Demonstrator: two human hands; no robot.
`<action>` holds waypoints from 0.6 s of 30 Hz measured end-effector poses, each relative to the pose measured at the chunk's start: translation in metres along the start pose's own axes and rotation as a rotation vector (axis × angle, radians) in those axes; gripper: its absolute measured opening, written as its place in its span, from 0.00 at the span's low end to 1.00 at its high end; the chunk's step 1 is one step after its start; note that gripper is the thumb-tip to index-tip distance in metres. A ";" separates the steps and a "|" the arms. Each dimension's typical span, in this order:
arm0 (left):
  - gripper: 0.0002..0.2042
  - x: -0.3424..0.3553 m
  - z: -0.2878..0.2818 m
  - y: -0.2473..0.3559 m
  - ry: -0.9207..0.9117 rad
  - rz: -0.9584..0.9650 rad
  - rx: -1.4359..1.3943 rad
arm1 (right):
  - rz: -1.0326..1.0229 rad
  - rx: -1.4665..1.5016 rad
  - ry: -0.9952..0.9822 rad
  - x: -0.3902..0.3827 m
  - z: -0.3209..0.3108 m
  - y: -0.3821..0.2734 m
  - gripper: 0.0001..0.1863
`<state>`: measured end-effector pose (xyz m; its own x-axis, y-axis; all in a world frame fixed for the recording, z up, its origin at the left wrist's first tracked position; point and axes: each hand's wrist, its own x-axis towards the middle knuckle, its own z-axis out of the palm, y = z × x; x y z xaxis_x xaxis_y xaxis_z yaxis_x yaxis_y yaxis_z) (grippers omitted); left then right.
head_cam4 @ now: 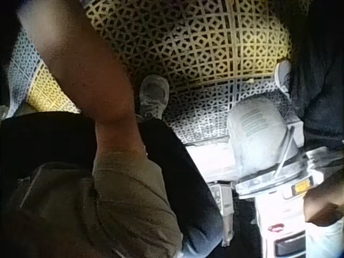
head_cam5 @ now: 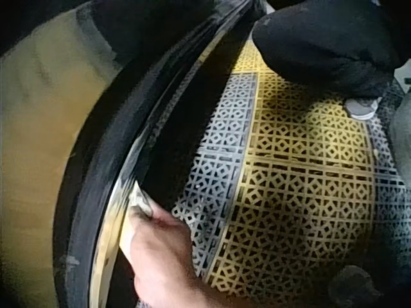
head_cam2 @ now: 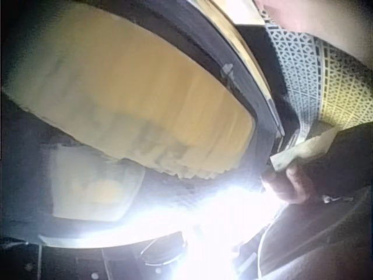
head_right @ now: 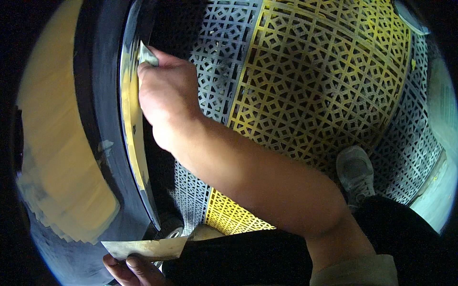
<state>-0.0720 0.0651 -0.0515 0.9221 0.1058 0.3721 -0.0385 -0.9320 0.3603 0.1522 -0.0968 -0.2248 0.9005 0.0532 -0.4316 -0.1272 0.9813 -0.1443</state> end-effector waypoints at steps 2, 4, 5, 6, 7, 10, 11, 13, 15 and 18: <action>0.21 0.000 0.002 0.001 -0.011 -0.012 -0.033 | -0.034 -0.001 -0.055 -0.004 -0.005 0.005 0.19; 0.20 0.000 0.003 0.004 -0.029 -0.058 -0.081 | -0.064 0.065 -0.188 -0.009 -0.014 0.010 0.21; 0.20 -0.001 0.004 0.007 -0.030 -0.081 -0.076 | -0.067 0.053 -0.161 -0.012 -0.020 0.010 0.22; 0.20 -0.001 0.005 0.010 -0.030 -0.102 -0.071 | -0.071 0.040 -0.133 -0.015 -0.025 0.011 0.22; 0.20 0.000 0.006 0.014 -0.024 -0.124 -0.065 | -0.113 0.029 -0.079 -0.015 -0.030 0.012 0.22; 0.22 0.002 0.009 0.028 -0.036 -0.140 -0.049 | 0.017 -0.070 0.187 -0.015 -0.048 0.007 0.21; 0.22 0.003 0.010 0.031 -0.024 -0.151 -0.034 | 0.031 -0.018 0.124 -0.012 -0.053 0.008 0.21; 0.23 0.006 0.013 0.037 -0.012 -0.172 0.004 | 0.056 -0.015 0.118 -0.007 -0.054 0.014 0.21; 0.23 0.011 0.018 0.045 -0.021 -0.156 0.057 | 0.076 0.006 0.120 -0.001 -0.052 0.017 0.20; 0.24 0.012 0.014 0.040 -0.047 -0.076 0.107 | 0.109 0.024 0.174 0.008 -0.041 0.018 0.19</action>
<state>-0.0574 0.0244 -0.0447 0.9381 0.1630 0.3058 0.0707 -0.9540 0.2915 0.1398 -0.0868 -0.2673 0.7962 0.1285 -0.5913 -0.2081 0.9757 -0.0681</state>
